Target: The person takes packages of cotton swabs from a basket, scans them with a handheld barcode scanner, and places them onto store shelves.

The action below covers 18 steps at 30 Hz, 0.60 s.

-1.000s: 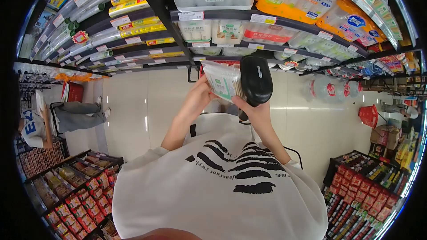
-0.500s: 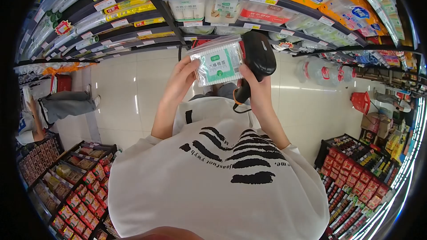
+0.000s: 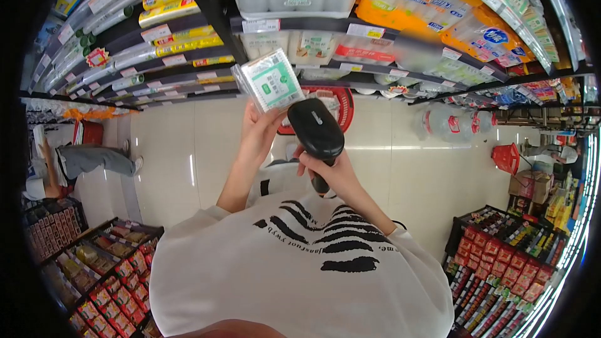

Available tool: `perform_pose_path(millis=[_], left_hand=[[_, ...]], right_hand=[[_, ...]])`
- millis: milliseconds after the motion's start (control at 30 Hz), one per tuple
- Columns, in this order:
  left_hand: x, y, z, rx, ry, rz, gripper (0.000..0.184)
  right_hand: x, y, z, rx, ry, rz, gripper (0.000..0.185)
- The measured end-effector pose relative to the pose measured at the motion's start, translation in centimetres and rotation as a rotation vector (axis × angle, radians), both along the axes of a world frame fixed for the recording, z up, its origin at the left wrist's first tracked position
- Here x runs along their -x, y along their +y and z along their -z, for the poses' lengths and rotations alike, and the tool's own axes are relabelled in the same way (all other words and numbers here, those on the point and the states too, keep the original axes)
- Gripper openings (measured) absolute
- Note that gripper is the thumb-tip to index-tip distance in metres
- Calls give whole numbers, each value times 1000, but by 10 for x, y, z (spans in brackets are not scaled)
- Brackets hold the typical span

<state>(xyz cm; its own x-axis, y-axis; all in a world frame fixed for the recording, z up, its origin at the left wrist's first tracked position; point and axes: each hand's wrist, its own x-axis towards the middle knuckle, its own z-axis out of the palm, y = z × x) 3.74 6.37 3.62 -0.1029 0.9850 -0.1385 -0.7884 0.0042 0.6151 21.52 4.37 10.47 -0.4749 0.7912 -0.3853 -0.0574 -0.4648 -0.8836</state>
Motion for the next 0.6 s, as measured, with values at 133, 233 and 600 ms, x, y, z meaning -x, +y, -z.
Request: perform_pose_path(millis=[133, 233, 600], left_hand=[[-4, 3, -10, -7, 16, -1, 46], [-6, 7, -10, 2, 97, -2, 41], [12, 118, -133, -619, 1166, -423, 28]], right_hand=[[-2, 5, -3, -14, 6, 49, 44], [-7, 8, 2, -9, 34, 97, 47], [-40, -1, -5, -56, 173, 479, 36]])
